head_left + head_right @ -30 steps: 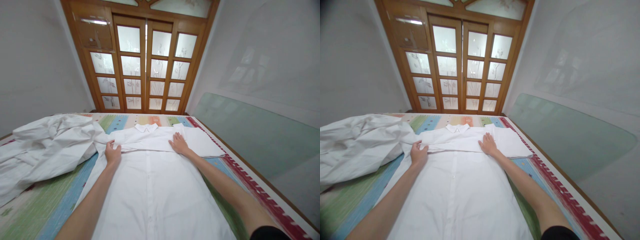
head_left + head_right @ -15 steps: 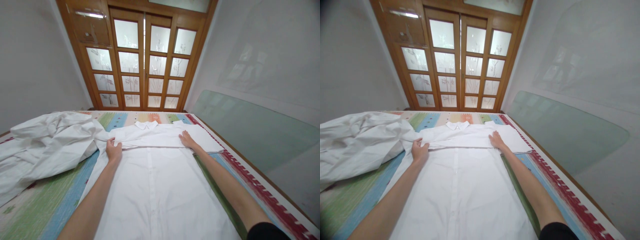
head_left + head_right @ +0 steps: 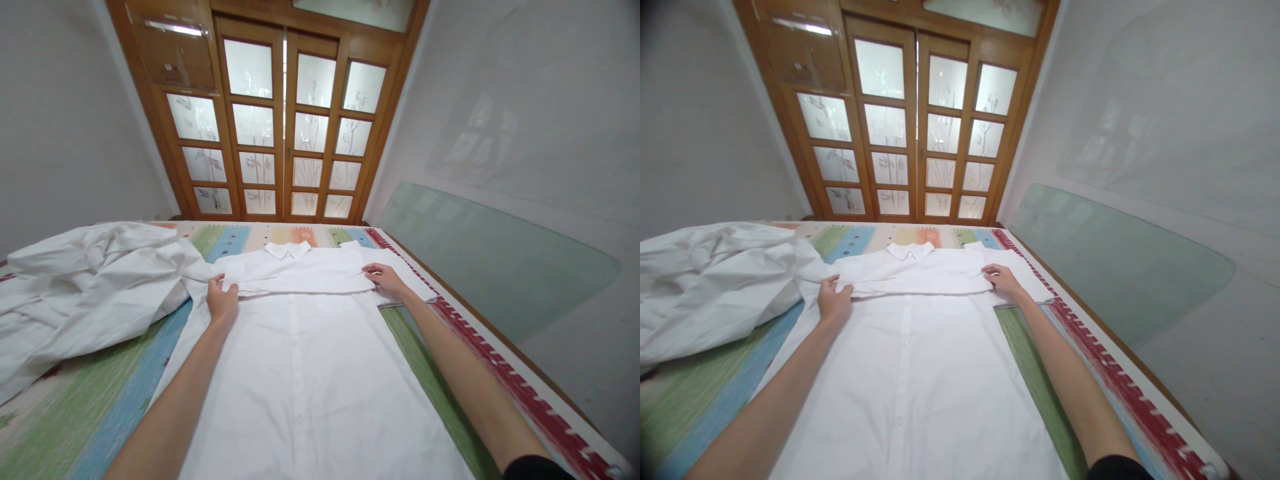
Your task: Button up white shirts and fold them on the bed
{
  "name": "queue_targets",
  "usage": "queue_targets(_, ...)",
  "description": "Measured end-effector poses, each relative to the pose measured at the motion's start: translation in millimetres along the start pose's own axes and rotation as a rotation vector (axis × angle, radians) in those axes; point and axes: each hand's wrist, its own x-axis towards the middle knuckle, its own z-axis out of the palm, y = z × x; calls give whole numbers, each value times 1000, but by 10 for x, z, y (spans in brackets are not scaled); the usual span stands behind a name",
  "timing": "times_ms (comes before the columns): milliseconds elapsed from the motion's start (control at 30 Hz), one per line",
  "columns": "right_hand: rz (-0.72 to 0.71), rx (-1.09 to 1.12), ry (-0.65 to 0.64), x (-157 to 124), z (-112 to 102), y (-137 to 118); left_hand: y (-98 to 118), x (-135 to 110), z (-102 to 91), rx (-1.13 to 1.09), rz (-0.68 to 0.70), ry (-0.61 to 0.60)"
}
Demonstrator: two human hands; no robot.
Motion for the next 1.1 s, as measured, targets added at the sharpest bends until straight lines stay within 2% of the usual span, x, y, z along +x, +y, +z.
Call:
queue_targets(200, 37, -107, -30, 62, -20, -33, 13, -9, -11, -46, 0, 0)
queue_targets(367, 39, -111, -62, 55, -25, -79, 22, -12, -10, -113, -21, -25)
queue_targets(500, 115, -68, -122, 15, -13, -141, -9, -9, 1, -117, -25, -25)
queue_targets(667, 171, -37, -75, 36, 27, -211, -26, 61, -19, -76, -8, -27)
queue_targets(733, 171, -29, -60, 94, 45, -220, 4, 104, -67, -48, 28, -84)
queue_targets(800, 170, -23, -54, 180, 62, -216, 50, 132, -132, -24, 34, -207)
queue_targets(867, 158, -50, -36, 287, 86, -200, 95, 134, -193, -13, -13, -332)
queue_targets(933, 117, -114, 9, 398, 119, -176, 120, 121, -232, 10, -62, -385)
queue_targets(1000, 61, -191, 57, 494, 163, -152, 120, 114, -245, 26, -59, -348)
queue_targets(1100, 8, -287, 133, 583, 241, -133, 83, 155, -241, 43, 99, -238)
